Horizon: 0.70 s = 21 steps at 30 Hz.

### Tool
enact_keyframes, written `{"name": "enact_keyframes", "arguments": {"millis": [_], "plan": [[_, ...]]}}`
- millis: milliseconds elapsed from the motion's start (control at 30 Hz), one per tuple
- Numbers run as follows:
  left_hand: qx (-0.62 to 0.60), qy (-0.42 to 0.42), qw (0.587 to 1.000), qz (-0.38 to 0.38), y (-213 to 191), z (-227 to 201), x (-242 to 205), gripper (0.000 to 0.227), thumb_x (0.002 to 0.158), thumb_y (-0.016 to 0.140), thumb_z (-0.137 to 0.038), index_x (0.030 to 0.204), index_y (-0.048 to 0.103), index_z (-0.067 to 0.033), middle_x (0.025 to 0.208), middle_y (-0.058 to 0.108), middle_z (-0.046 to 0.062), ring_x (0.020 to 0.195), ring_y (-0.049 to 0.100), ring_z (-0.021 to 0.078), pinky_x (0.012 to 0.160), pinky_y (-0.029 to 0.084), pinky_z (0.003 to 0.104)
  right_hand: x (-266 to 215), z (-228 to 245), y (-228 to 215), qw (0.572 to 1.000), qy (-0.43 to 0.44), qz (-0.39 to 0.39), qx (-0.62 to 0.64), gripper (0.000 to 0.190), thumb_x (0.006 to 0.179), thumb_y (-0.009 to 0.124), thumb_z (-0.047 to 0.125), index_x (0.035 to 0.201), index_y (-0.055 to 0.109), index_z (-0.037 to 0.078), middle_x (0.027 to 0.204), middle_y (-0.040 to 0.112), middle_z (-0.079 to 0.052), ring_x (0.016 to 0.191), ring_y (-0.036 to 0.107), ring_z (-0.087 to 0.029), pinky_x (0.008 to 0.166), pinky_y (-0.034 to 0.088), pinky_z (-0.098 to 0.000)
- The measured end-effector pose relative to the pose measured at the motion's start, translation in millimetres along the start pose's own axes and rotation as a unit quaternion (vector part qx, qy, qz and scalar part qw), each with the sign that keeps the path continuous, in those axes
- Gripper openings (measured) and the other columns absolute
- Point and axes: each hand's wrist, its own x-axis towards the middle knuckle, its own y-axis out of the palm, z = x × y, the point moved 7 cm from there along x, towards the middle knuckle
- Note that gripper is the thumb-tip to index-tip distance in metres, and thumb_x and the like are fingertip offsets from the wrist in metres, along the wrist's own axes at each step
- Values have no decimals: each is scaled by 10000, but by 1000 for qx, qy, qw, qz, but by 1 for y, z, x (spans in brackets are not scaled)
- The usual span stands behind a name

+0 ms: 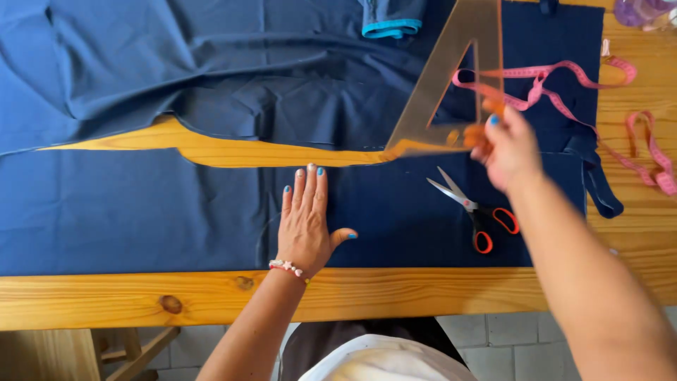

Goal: The person uses a triangular ruler and chalk to mark a curved line on a piece of blue fabric laid on a wooden table. They then use scissors to cut along the marked line, separating a shaped piece of fabric from the main sheet. Finally, the person folds the cut fabric piece.

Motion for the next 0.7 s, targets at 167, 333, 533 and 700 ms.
{"name": "enact_keyframes", "arguments": {"millis": [167, 333, 533, 700], "plan": [[91, -23, 993, 70, 54, 0, 2, 1318, 711, 624, -823, 1664, 88, -87, 1733, 88, 136, 1594, 57, 314, 1281, 39, 493, 55, 41, -25, 997, 47, -21, -54, 298, 1136, 450, 257, 1423, 505, 316, 1030, 757, -14, 775, 766, -59, 545, 584, -102], [137, -44, 985, 97, 83, 3, 2, 1340, 700, 570, -869, 1664, 43, -101, 1739, 23, 120, 1596, 24, 296, 1279, 31, 500, 101, 10, -147, 793, -124, -136, -581, 618, 983, 760, 790, 1374, 646, 325, 1114, 595, -9, 1076, 644, -245, 849, 548, -451], [157, -58, 981, 95, 76, -7, 5, 1348, 674, 612, -854, 1665, 67, -120, 1737, 70, 101, 1594, 62, 271, 1284, 24, 488, -102, -2, -51, 650, -116, 81, -747, 158, 879, 677, 464, 823, 687, 316, 793, 676, 22, 859, 733, -278, 753, 611, -427], [132, -50, 986, 87, 83, -9, 3, 1333, 675, 559, -876, 1664, 88, -117, 1740, 89, 100, 1599, 84, 268, 1291, 36, 474, -136, -47, -67, 682, -3, 65, -728, 536, 825, 790, 406, 1269, 595, 176, 1187, 649, -68, 1127, 697, -311, 890, 636, -467]]}}
